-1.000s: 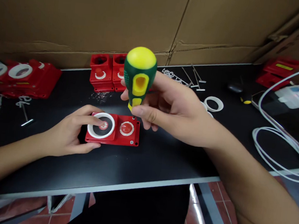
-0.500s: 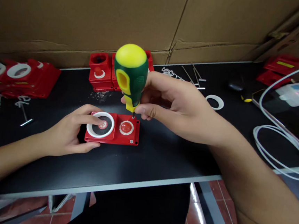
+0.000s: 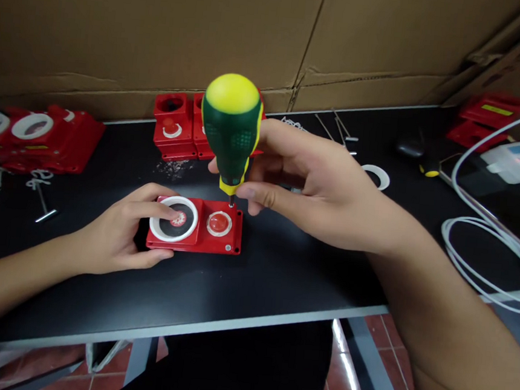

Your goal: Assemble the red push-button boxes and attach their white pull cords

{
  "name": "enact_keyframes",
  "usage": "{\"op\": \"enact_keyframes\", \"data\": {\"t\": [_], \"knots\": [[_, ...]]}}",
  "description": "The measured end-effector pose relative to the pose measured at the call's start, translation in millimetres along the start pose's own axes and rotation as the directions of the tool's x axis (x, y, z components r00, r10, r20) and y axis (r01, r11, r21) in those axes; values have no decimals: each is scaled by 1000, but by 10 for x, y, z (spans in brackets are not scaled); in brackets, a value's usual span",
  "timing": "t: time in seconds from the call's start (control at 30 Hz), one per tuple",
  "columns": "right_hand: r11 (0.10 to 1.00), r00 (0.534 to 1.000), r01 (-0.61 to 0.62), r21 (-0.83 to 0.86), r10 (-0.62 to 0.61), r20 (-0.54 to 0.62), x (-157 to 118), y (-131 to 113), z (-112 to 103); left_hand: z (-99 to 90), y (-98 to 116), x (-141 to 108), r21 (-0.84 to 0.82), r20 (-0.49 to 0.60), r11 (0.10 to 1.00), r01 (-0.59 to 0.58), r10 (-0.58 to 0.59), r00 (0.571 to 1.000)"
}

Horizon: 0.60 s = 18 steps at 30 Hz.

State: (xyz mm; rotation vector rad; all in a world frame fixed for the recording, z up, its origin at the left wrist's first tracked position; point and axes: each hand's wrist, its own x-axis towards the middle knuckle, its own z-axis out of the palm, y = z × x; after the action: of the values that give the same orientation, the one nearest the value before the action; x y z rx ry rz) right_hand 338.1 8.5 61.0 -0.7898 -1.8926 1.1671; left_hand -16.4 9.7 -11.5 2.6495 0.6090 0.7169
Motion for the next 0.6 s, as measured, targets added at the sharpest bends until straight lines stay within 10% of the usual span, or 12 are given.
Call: {"op": "enact_keyframes", "data": {"t": [0.6], "knots": [[992, 990, 1, -124, -19, -142, -5, 115, 87, 2, -8, -2, 1, -2, 1000, -7, 7, 1000]]}}
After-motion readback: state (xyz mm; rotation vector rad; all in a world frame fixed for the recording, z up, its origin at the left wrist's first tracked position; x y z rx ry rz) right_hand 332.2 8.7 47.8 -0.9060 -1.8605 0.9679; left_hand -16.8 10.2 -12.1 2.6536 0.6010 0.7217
